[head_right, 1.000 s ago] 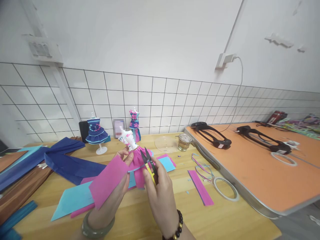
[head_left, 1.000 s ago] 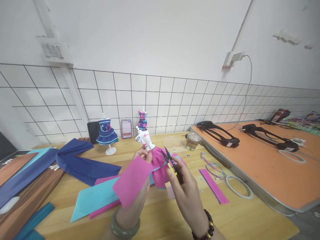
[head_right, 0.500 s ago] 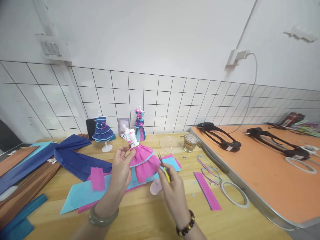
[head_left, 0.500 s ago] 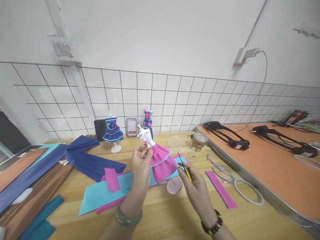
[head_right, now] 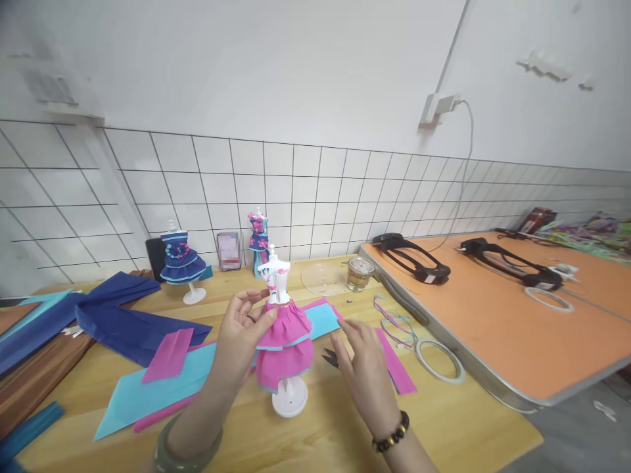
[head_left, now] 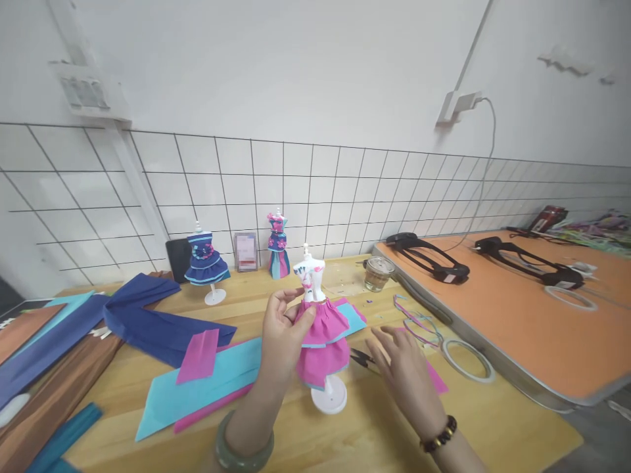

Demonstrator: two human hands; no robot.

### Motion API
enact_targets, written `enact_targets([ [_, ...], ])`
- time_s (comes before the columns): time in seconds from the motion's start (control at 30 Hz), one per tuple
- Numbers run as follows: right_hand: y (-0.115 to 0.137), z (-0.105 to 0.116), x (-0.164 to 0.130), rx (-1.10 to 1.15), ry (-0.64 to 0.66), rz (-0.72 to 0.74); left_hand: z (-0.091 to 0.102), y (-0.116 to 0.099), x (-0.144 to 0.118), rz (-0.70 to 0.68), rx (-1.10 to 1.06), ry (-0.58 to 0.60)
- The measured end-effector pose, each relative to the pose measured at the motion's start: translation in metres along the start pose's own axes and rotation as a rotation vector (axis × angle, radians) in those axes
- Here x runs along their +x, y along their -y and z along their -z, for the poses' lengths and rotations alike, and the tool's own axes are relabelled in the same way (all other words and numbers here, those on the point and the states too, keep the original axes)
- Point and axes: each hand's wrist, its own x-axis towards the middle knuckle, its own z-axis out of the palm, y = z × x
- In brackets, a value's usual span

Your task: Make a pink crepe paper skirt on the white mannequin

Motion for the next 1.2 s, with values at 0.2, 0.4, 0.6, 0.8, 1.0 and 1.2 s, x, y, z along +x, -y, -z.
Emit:
enact_targets([
  [0.2,0.061,0.045,0.043,0.857,0.157,-0.212,-0.01,0.0,-0.015,0.037,0.065,0.18],
  [0.4,0.074,0.037,0.048,1.001,0.223,-0.248,-0.01,0.0,-0.018,0.059,0.088,0.262],
  [0.6,0.067,0.029,0.046,1.099,0.221,-0.321,-0.011,-0.002,-0.017,0.045,0.153,0.279],
  [0.8,0.064,0.031,0.047,1.299,0.274,-0.437,-0.006,-0.005,-0.013,0.126,0.117,0.269],
  [1.0,0.047,0.034,0.053,1.56,0.312,-0.648,0.005,-0.013,-0.002,0.226,0.005,0.213],
  [1.2,0.025,0.024,0.052,1.748,0.344,-0.708,0.009,-0.018,0.0,0.131,0.228,0.249],
])
